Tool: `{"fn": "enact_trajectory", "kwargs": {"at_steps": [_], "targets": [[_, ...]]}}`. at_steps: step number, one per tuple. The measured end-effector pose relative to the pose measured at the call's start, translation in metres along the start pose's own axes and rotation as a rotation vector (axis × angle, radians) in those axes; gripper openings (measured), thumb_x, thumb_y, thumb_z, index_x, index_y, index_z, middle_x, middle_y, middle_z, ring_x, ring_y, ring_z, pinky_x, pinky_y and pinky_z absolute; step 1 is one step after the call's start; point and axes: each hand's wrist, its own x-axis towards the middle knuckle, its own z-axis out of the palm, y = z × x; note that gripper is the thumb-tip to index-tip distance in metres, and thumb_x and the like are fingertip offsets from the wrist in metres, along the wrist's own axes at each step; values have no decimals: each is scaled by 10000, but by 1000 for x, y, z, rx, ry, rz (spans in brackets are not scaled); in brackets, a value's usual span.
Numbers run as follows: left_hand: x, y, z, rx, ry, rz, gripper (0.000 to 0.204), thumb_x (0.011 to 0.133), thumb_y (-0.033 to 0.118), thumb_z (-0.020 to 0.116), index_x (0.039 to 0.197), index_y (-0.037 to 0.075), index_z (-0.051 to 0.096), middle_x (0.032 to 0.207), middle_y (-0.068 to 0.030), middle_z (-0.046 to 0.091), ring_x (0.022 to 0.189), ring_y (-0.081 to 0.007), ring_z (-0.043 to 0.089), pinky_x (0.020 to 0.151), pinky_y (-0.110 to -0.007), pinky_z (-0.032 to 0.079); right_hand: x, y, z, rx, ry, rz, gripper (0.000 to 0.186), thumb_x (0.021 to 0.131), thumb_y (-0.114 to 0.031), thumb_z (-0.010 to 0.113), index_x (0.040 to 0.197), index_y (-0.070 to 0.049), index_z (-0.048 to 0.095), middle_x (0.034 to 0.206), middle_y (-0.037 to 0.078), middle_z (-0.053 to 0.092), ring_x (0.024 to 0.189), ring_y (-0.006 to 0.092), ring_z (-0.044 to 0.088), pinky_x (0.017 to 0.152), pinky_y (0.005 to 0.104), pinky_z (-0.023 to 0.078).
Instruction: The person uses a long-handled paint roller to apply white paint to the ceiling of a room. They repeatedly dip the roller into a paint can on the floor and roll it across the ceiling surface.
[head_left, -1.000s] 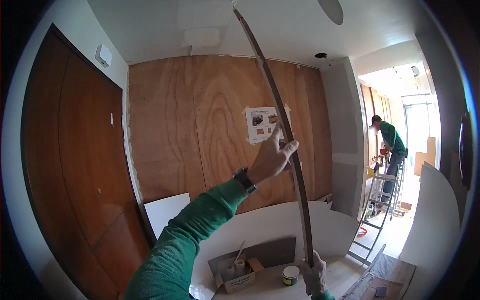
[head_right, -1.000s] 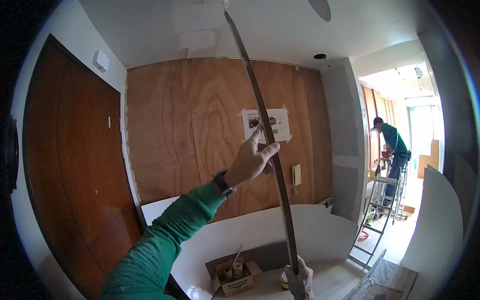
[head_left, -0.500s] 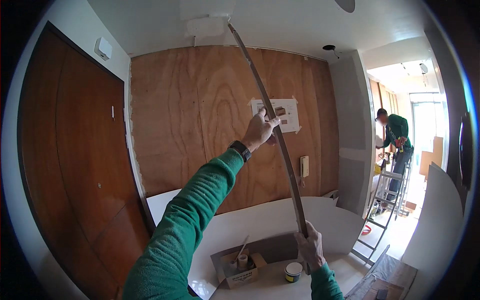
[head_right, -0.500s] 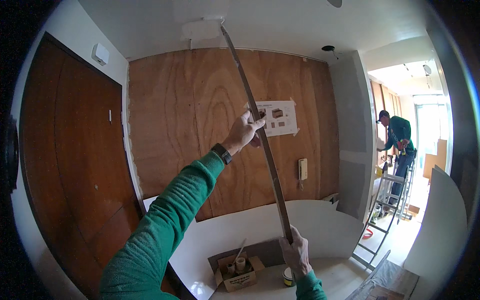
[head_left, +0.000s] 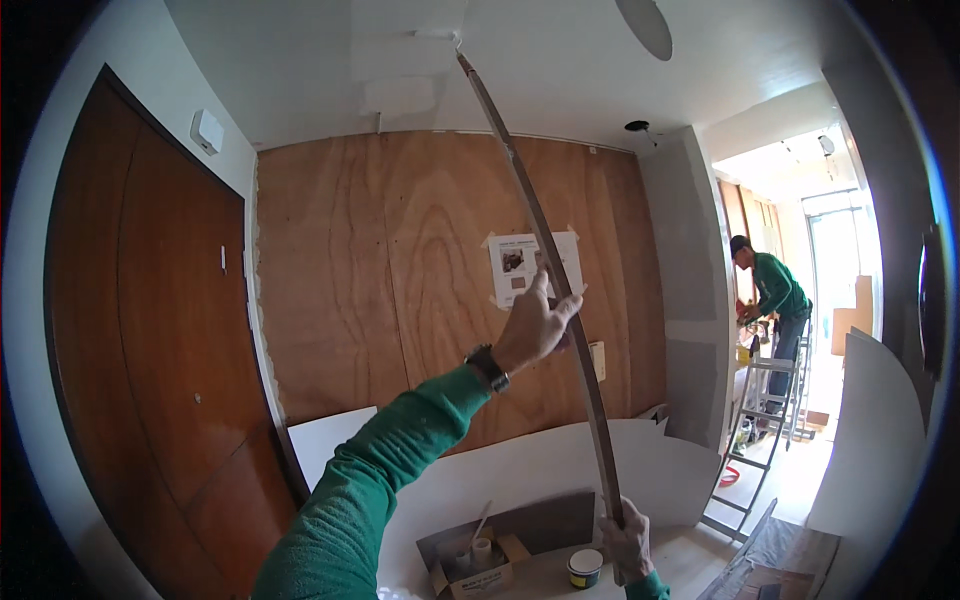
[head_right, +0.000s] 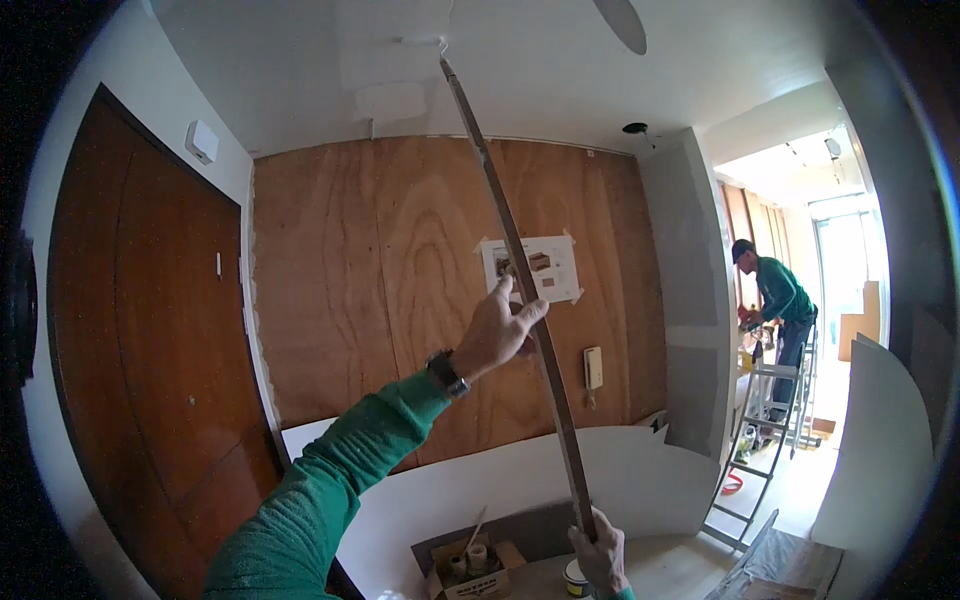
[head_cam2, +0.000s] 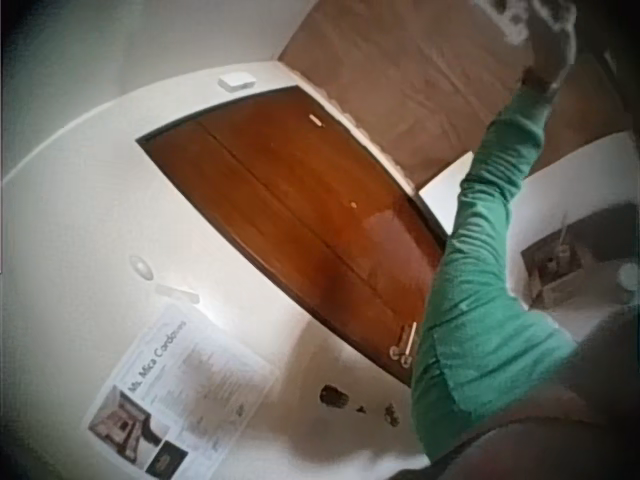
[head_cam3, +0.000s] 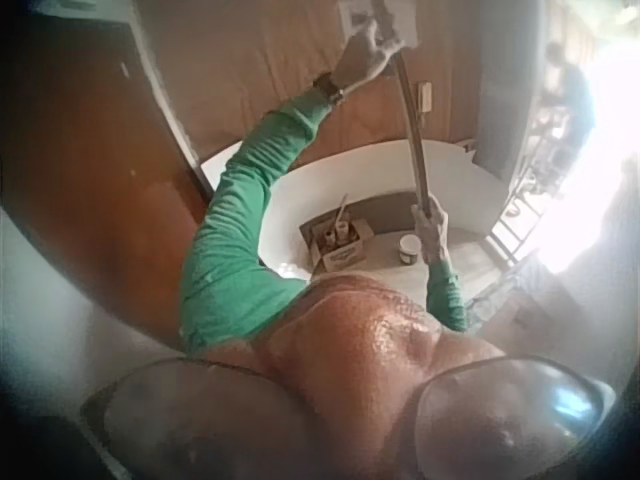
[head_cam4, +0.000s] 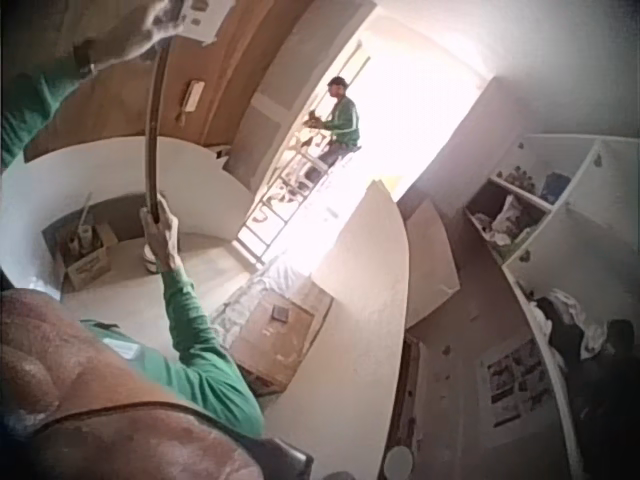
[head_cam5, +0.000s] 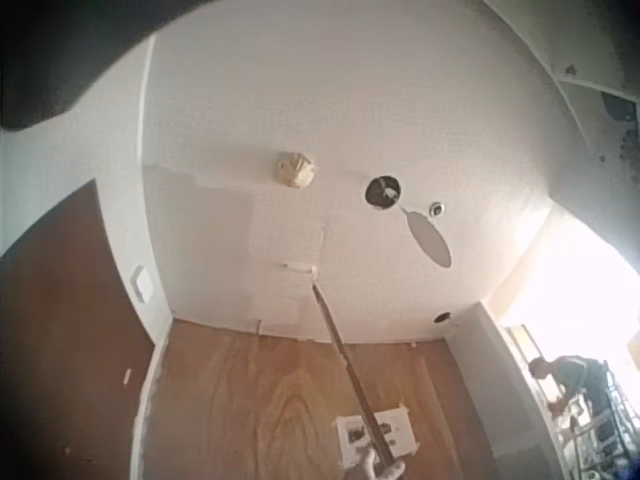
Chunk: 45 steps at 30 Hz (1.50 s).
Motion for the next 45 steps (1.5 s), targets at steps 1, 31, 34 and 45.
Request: {"fn": "enact_trajectory", "kwargs": {"at_steps": [1, 31, 34, 45], "targets": [[-7, 13, 5, -28, -17, 16, 643, 1004, 216, 628, 1500, -34, 303, 944, -150, 732, 624, -167, 704, 499, -295, 594, -6, -1, -4, 3, 21, 1, 361, 872, -75, 676, 1227, -14, 660, 686, -27, 549, 575, 58, 509, 499, 257, 430], [-30, 53, 57, -129, -188, 130, 901, 1030, 287, 606, 1562, -121, 5, 734, -115, 685, 515, -127, 653, 454, -264, 553, -51, -4, -55, 77, 104, 175, 380, 880, -72, 658, 1257, -27, 654, 638, -40, 531, 539, 50, 507, 469, 251, 408], [-18, 32, 49, -196, -165, 25, 881, 1025, 265, 613, 1587, -68, 21, 767, -95, 694, 524, -122, 656, 456, -261, 554, -32, 0, -45, -71, 107, 53, 380, 881, -84, 651, 1255, -24, 657, 640, -38, 535, 529, 47, 496, 466, 254, 403], [52, -66, 7, -212, -50, -102, 652, 985, 184, 635, 1489, -69, 307, 952, -169, 725, 555, -162, 691, 448, -280, 589, 70, 5, 10, -140, -15, 39, 390, 866, -127, 690, 1239, -23, 645, 676, 58, 557, 608, 124, 537, 576, 321, 484]]}}
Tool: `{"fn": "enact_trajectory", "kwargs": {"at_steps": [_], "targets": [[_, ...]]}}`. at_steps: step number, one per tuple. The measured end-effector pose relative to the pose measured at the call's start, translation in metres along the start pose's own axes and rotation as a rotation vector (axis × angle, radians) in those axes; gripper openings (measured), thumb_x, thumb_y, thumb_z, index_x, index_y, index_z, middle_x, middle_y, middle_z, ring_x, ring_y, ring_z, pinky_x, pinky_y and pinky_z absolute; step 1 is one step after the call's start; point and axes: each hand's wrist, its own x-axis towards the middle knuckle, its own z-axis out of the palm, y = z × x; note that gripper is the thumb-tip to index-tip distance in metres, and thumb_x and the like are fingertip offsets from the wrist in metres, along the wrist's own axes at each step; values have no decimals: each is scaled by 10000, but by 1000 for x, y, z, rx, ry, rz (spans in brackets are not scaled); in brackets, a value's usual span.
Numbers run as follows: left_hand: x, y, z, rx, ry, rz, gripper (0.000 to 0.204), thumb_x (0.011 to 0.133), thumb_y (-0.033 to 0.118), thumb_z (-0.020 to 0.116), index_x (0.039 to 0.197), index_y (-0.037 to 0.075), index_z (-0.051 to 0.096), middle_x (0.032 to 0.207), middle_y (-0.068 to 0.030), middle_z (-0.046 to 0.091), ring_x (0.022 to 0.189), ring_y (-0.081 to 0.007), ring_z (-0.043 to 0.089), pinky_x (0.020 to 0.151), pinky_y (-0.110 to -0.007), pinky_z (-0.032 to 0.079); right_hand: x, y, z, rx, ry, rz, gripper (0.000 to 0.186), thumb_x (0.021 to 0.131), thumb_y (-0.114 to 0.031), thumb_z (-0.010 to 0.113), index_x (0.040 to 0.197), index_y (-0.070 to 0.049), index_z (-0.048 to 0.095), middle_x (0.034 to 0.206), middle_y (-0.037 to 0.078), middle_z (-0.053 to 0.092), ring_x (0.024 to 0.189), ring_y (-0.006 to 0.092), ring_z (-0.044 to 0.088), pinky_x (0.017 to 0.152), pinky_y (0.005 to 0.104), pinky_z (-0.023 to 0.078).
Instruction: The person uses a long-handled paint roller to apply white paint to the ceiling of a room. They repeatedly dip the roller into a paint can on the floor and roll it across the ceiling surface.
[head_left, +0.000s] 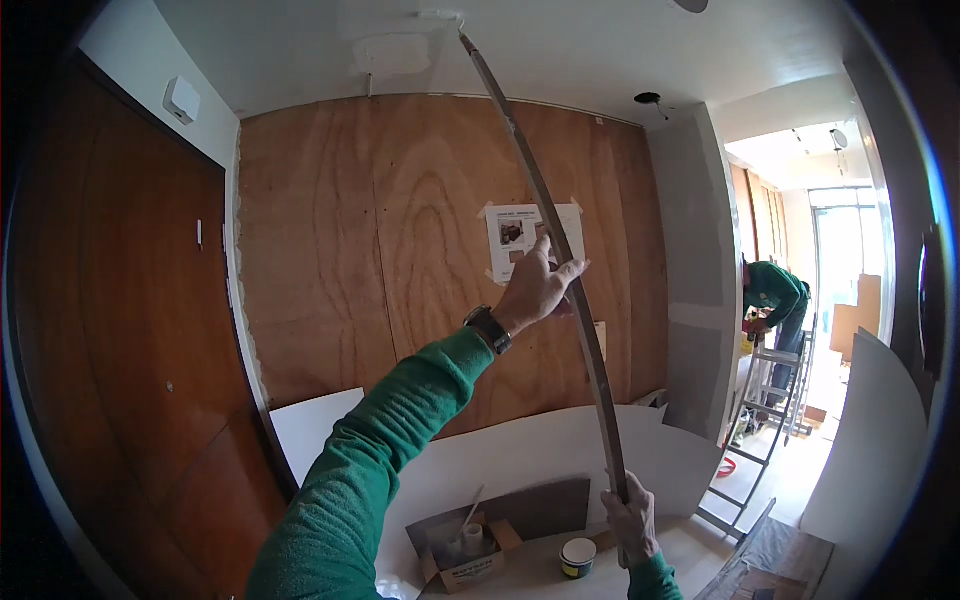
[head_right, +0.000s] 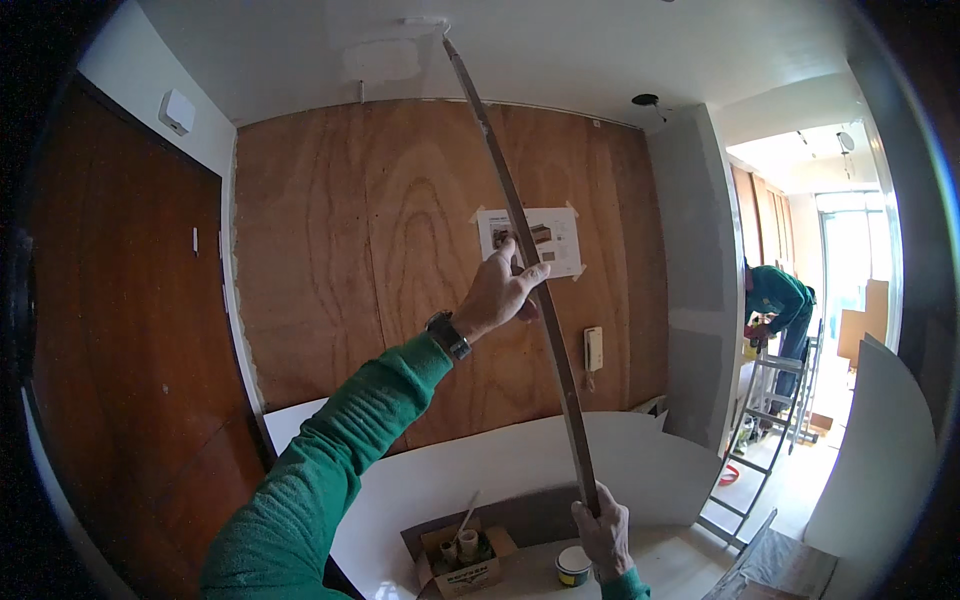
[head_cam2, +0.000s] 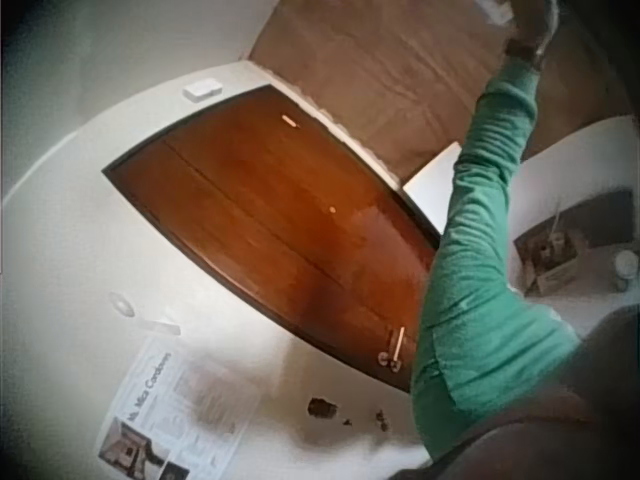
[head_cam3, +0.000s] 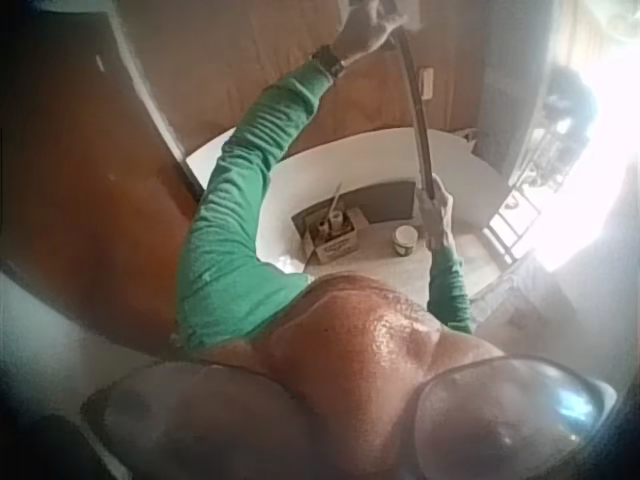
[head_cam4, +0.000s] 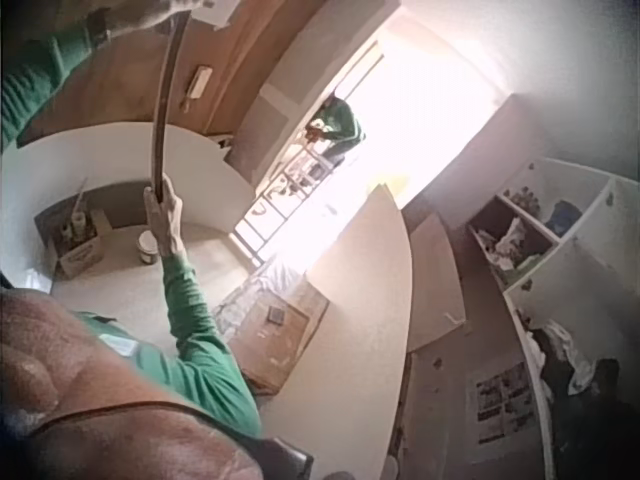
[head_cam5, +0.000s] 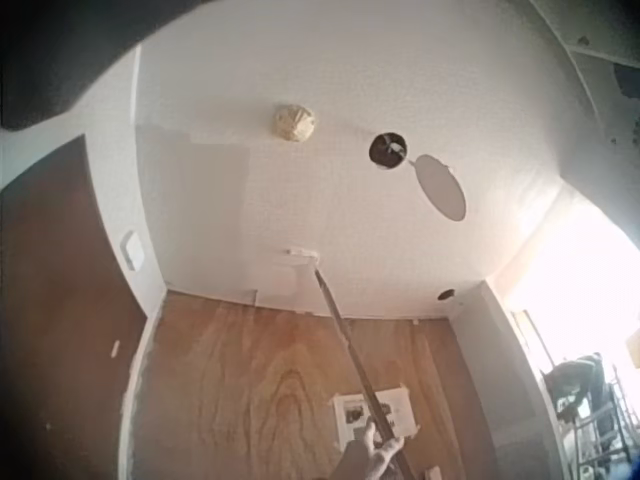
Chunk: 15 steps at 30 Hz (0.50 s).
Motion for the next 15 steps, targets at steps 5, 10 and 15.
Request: {"fn": "enact_trajectory", "kwargs": {"at_steps": [5, 10, 15], "targets": [[29, -36, -17, 30, 18, -20, 770, 977, 165, 630, 1541, -116, 188, 965, -153, 699, 641, -177, 713, 429, -286, 591, 34, 13, 19, 36, -20, 27, 377, 868, -112, 681, 1233, -20, 643, 670, 57, 539, 614, 121, 530, 579, 314, 477], [38, -49, -18, 47, 25, 3, 678, 976, 175, 640, 1488, -92, 283, 932, -136, 693, 620, -178, 708, 429, -288, 587, 44, 19, 24, 62, -17, 20, 373, 866, -118, 683, 1224, -20, 648, 669, 56, 542, 613, 117, 521, 587, 307, 474], [30, -32, -7, 34, 68, 16, 536, 979, 194, 647, 1383, -80, 425, 974, -156, 717, 578, -179, 698, 443, -291, 584, 37, 13, 9, 39, -10, 11, 361, 862, -121, 683, 1208, -21, 659, 666, 47, 552, 608, 110, 522, 576, 301, 471]]}}
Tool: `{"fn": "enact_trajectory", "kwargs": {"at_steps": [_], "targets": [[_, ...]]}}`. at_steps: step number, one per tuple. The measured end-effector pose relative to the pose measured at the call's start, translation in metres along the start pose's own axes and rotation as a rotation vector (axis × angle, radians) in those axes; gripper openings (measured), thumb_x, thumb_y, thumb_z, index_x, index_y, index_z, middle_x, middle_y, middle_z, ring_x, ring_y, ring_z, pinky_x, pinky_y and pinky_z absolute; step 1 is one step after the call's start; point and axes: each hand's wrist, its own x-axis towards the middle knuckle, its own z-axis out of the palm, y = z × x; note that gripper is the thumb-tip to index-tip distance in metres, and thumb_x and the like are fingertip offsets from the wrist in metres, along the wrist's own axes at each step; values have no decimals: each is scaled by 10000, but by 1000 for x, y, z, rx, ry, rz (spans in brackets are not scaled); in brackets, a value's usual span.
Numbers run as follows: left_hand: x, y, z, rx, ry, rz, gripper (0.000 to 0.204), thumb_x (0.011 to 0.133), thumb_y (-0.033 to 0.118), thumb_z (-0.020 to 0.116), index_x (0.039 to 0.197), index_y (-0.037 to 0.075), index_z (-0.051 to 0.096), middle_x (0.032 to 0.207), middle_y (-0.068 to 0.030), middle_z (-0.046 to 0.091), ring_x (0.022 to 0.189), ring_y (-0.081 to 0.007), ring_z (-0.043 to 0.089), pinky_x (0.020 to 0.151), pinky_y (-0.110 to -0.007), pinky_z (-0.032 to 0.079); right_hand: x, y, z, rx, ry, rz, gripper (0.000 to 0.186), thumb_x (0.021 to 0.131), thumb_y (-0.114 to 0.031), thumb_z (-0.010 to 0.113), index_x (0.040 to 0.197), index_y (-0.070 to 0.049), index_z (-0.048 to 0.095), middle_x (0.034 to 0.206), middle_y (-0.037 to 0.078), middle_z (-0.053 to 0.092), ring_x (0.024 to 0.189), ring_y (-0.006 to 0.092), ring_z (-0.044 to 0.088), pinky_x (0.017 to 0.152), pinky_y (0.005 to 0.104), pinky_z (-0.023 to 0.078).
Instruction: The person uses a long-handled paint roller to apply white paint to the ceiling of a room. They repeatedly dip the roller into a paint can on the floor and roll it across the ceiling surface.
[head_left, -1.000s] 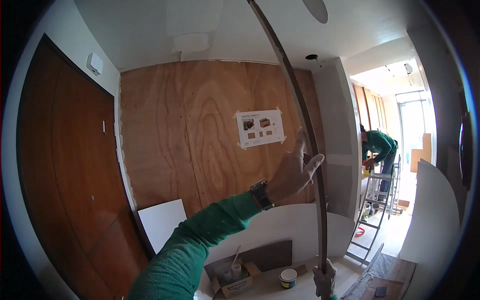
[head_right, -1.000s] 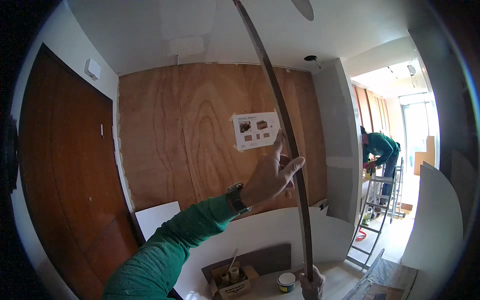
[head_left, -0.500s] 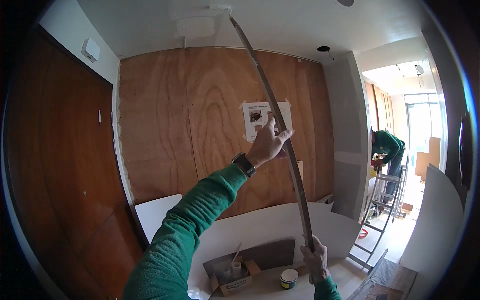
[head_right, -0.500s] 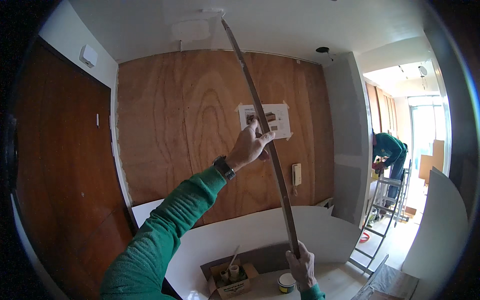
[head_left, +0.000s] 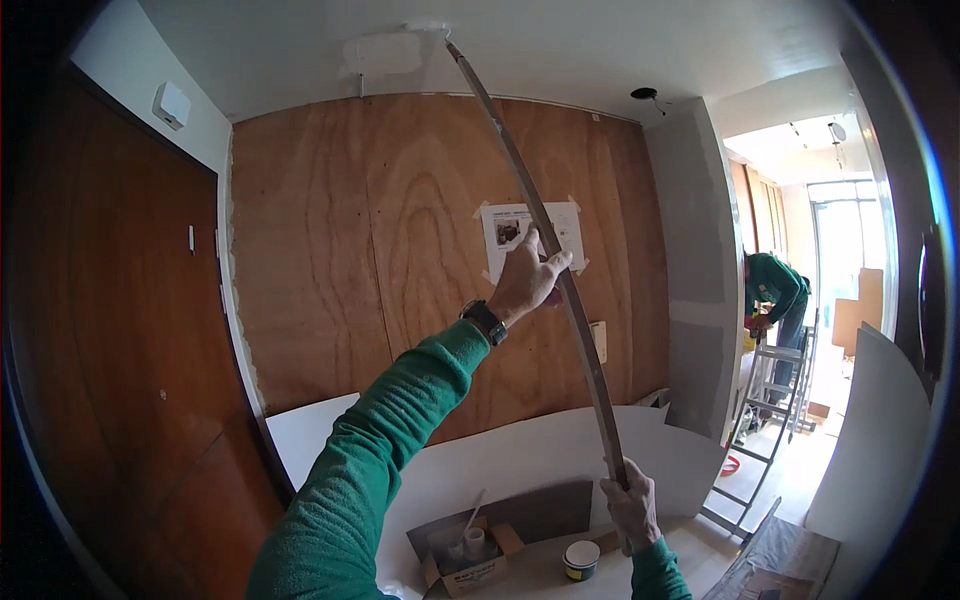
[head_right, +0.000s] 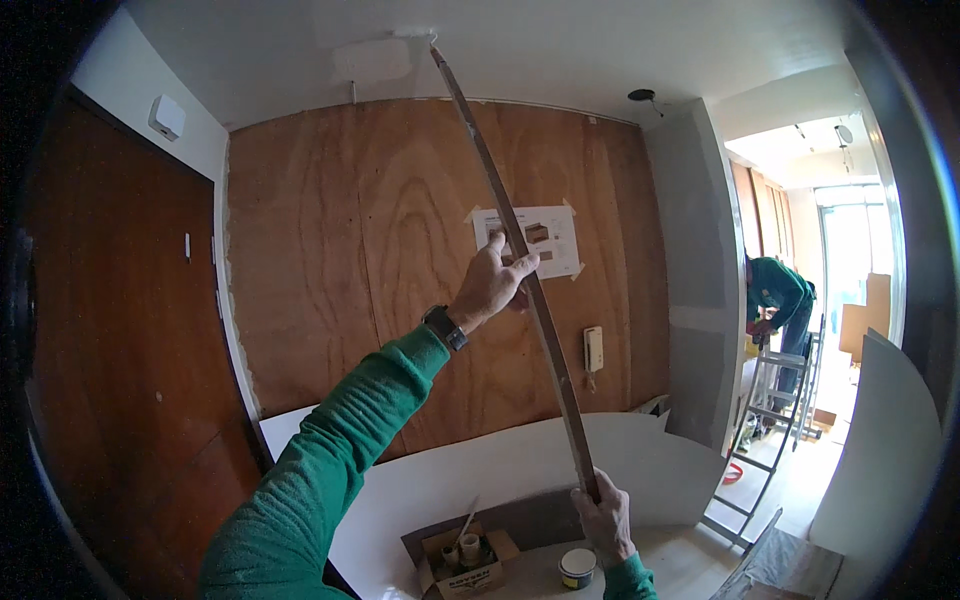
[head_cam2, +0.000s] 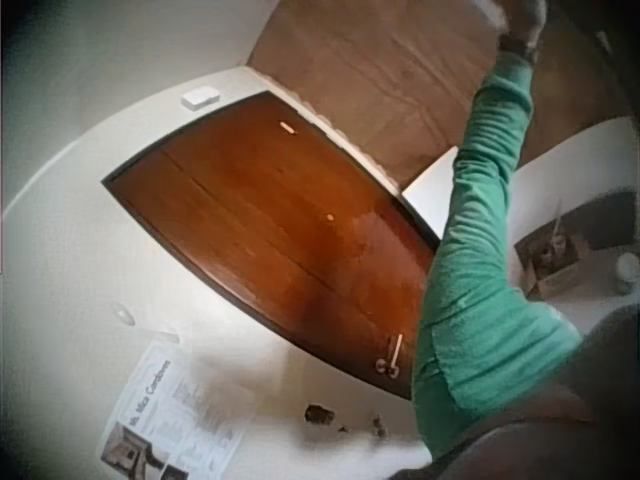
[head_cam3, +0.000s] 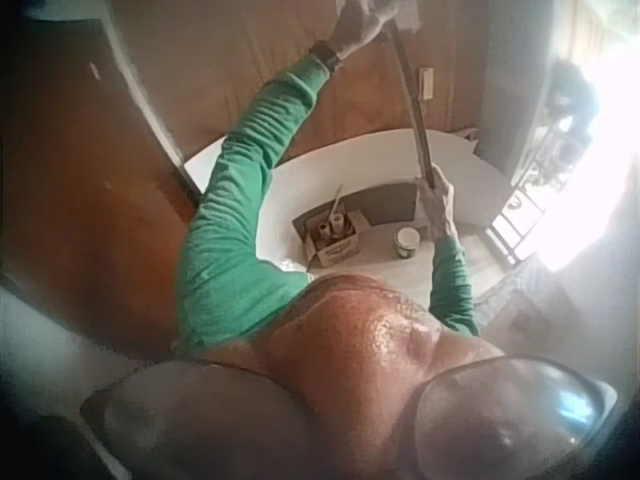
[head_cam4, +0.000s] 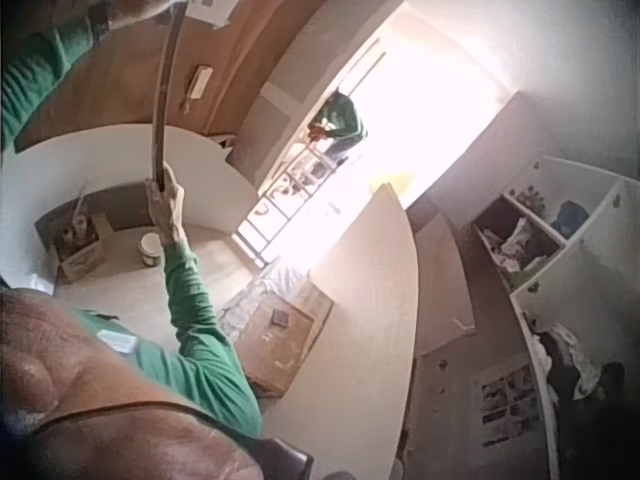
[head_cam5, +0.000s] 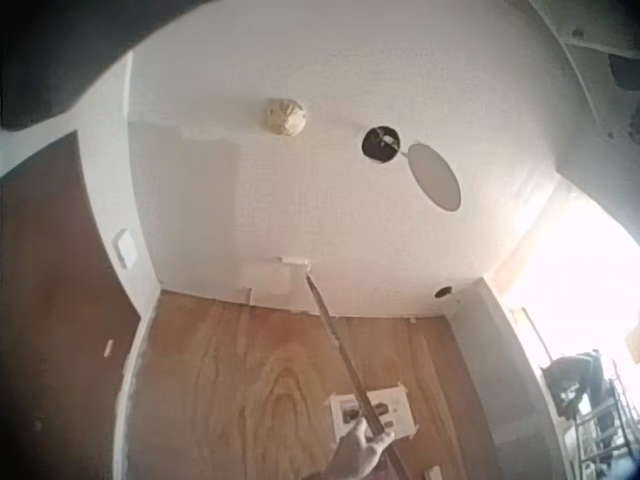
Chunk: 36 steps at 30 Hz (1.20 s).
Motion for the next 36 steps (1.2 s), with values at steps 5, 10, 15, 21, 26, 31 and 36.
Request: {"fn": "enact_trajectory", "kwargs": {"at_steps": [5, 10, 15, 21, 26, 31, 36], "targets": [[-33, 38, 30, 32, -27, 62, 596, 984, 196, 648, 1442, -60, 368, 950, -129, 728, 604, -153, 692, 454, -283, 569, -37, 16, -25, 71, 23, -4, 348, 858, -103, 682, 1192, -8, 662, 669, 45, 562, 607, 105, 531, 569, 297, 475], [-72, 73, 53, 87, -51, 141, 745, 1004, 220, 636, 1572, 1, 205, 902, -122, 732, 580, -139, 672, 470, -281, 553, -81, 14, -44, 100, 73, -133, 358, 905, -74, 665, 1262, -56, 665, 680, -54, 466, 578, 59, 414, 495, 273, 358], [-99, 109, 76, 133, -139, 171, 855, 1023, 240, 621, 1586, -71, 58, 824, -119, 715, 570, -127, 665, 485, -266, 547, -123, 0, -67, 149, 109, -102, 348, 921, -56, 665, 1268, -61, 670, 691, -51, 466, 588, 72, 403, 499, 287, 358], [-126, 143, 93, 242, -174, 275, 887, 1031, 256, 616, 1567, -117, 16, 707, -124, 692, 535, -154, 658, 496, -284, 549, -146, 0, -79, 265, 128, -51, 317, 919, -54, 659, 1236, -52, 681, 716, -41, 538, 621, 68, 465, 534, 274, 409], [-134, 148, 107, 263, -203, 354, 926, 1028, 258, 622, 1575, -88, -40, 696, -131, 687, 525, -179, 657, 491, -316, 543, -155, 11, -84, 241, 134, -48, 310, 911, -46, 656, 1220, -44, 684, 725, -35, 546, 634, 75, 468, 547, 280, 414], [-134, 148, 118, 268, -216, 414, 931, 1034, 268, 613, 1580, -70, -60, 687, -127, 681, 523, -172, 655, 497, -321, 551, -155, 22, -87, 196, 169, -118, 303, 911, -45, 650, 1212, -39, 678, 749, -24, 536, 665, 79, 449, 572, 281, 413], [-119, 140, 117, 222, -240, 387, 919, 1041, 289, 599, 1577, -77, -51, 683, -123, 680, 511, -157, 655, 486, -293, 557, -144, 11, -96, 114, 161, -129, 299, 918, -49, 646, 1216, -42, 673, 764, -19, 521, 683, 93, 430, 590, 297, 410]]}}
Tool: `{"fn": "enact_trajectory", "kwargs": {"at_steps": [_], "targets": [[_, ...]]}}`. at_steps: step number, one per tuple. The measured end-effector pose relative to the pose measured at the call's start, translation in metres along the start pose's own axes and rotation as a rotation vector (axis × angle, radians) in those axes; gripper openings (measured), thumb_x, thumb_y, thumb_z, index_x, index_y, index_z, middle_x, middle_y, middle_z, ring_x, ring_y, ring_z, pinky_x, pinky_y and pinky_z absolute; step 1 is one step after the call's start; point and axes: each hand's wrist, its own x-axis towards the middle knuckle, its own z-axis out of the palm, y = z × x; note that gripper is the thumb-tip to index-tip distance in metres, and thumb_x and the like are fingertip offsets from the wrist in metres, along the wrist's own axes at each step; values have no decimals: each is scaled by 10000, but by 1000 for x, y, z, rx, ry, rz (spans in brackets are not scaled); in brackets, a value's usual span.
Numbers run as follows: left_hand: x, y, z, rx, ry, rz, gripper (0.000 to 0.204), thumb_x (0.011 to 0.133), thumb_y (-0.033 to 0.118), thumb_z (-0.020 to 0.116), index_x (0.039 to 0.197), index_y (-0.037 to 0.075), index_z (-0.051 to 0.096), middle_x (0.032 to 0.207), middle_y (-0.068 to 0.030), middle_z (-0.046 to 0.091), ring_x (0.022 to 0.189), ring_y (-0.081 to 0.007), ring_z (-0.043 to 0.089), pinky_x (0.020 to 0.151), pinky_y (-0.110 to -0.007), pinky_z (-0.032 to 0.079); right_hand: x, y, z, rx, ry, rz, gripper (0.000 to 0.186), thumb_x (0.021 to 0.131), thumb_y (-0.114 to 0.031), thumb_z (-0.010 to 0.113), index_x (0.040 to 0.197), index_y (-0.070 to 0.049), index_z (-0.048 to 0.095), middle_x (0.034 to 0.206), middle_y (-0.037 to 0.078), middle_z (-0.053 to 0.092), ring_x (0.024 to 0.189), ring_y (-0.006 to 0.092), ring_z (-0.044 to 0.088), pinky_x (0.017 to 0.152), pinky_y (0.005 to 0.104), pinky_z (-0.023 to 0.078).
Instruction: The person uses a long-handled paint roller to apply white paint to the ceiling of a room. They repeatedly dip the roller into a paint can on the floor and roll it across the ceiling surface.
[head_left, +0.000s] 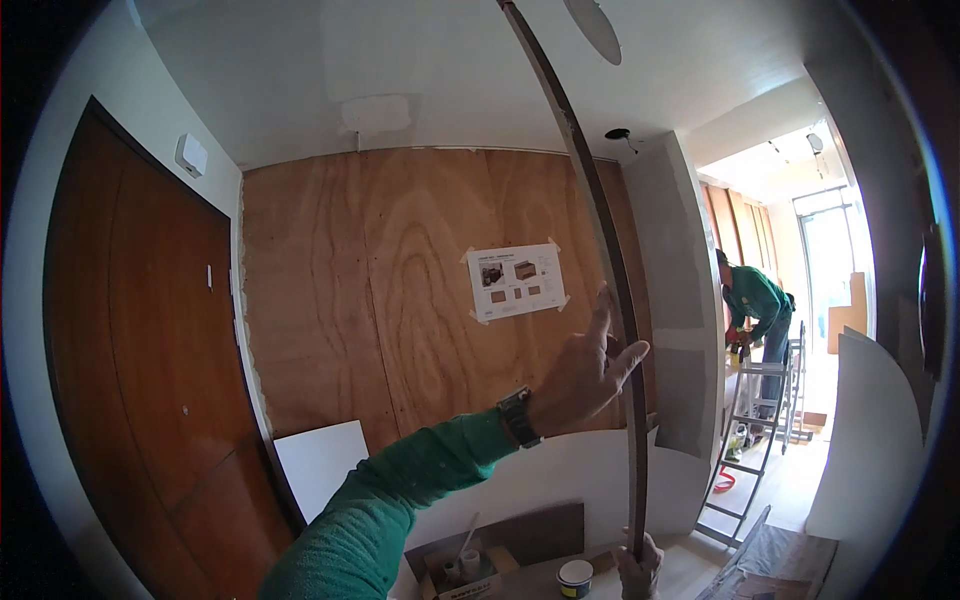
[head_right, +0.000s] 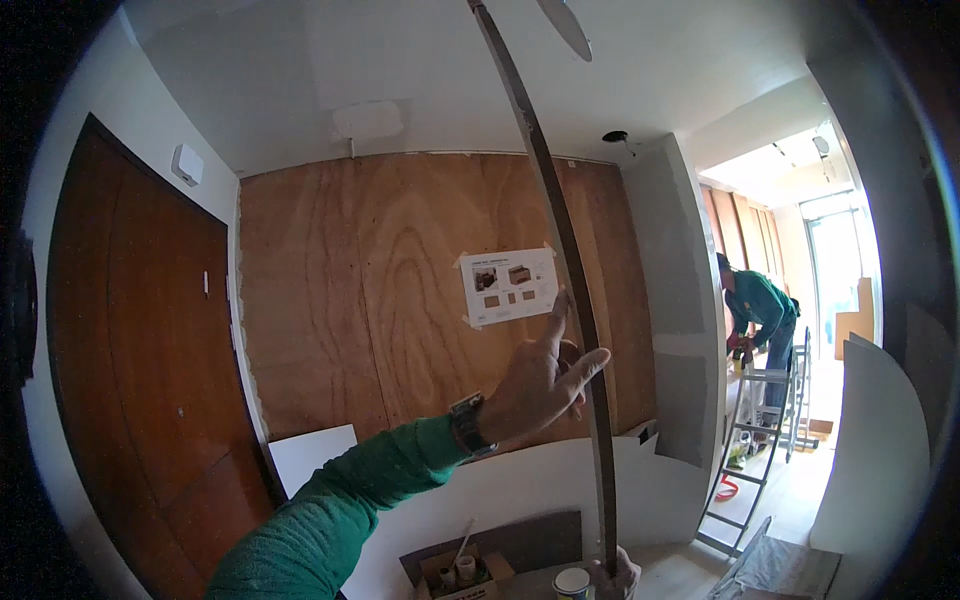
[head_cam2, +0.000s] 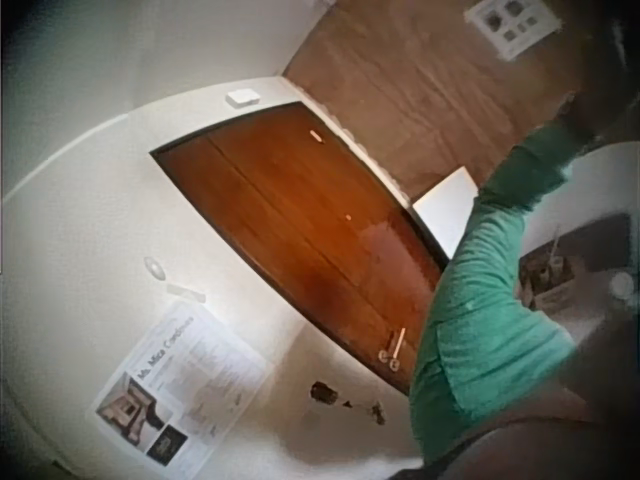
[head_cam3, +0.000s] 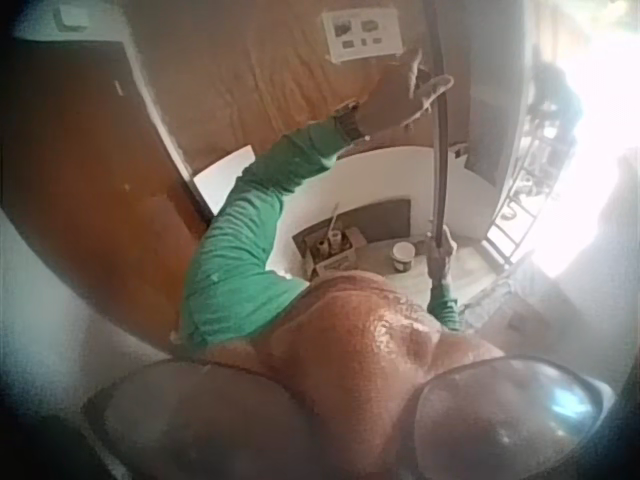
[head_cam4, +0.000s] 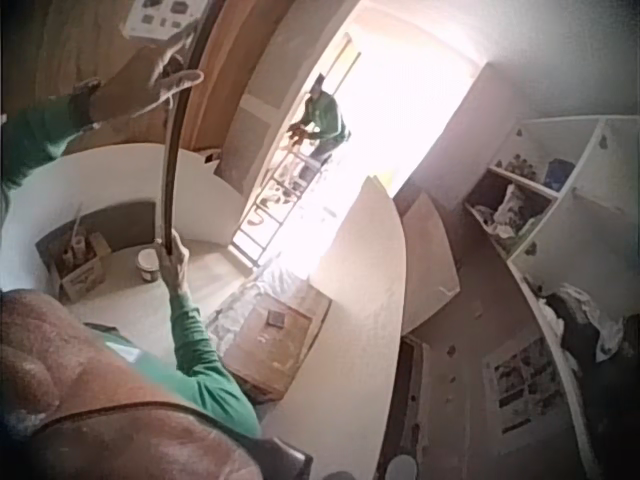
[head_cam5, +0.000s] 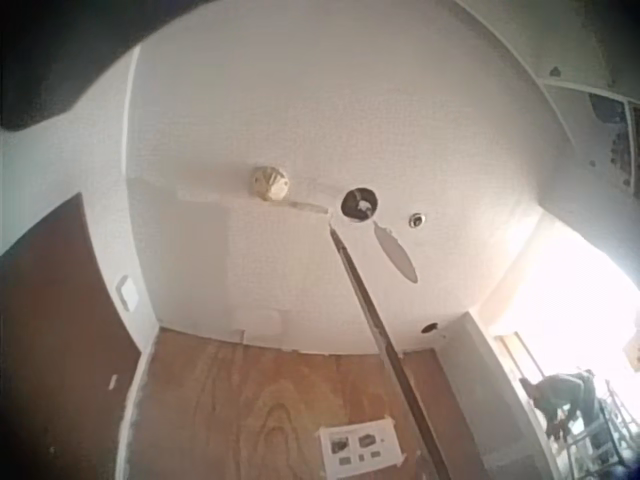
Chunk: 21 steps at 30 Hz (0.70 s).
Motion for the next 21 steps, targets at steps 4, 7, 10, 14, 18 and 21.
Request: {"fn": "enact_trajectory", "kwargs": {"at_steps": [4, 7, 10, 14, 18, 21], "targets": [[3, -14, 2, -60, 13, -68, 900, 1041, 294, 598, 1576, -85, -19, 698, -123, 684, 494, -148, 650, 482, -288, 565, 10, 13, 3, 37, 16, -54, 305, 924, -67, 655, 1228, -60, 676, 757, -13, 510, 687, 100, 418, 595, 300, 399], [4, -23, -5, -115, 32, -172, 890, 1034, 294, 607, 1578, -86, 13, 717, -114, 690, 491, -140, 647, 483, -287, 570, 19, 11, 8, -45, 8, -29, 308, 927, -71, 653, 1233, -59, 674, 753, -33, 502, 680, 92, 413, 587, 287, 391], [8, -52, -10, -167, 72, -245, 868, 1026, 288, 616, 1592, -55, 54, 738, -94, 697, 495, -126, 644, 471, -274, 564, 33, 11, 21, -78, -1, -40, 330, 904, -83, 659, 1232, -49, 672, 712, -39, 502, 629, 73, 441, 549, 272, 398], [16, -97, -26, -255, 141, -354, 779, 1016, 260, 622, 1595, 8, 168, 797, -91, 710, 497, -107, 640, 445, -262, 548, 62, 20, 44, -149, -47, 38, 384, 853, -127, 677, 1223, -29, 669, 648, 1, 531, 582, 74, 503, 527, 285, 431], [27, -138, -45, -290, 190, -378, 622, 993, 215, 646, 1503, 4, 360, 869, -109, 720, 494, -110, 636, 421, -270, 536, 96, 37, 70, -158, -98, 68, 383, 866, -120, 672, 1238, -29, 650, 650, 60, 562, 566, 128, 543, 546, 318, 461], [37, -192, -56, -254, 246, -301, 547, 988, 193, 648, 1442, -23, 432, 977, -162, 715, 503, -146, 655, 416, -276, 551, 123, 35, 92, -174, -137, 57, 386, 864, -132, 673, 1235, -25, 652, 655, 41, 565, 577, 112, 539, 545, 307, 461]]}}
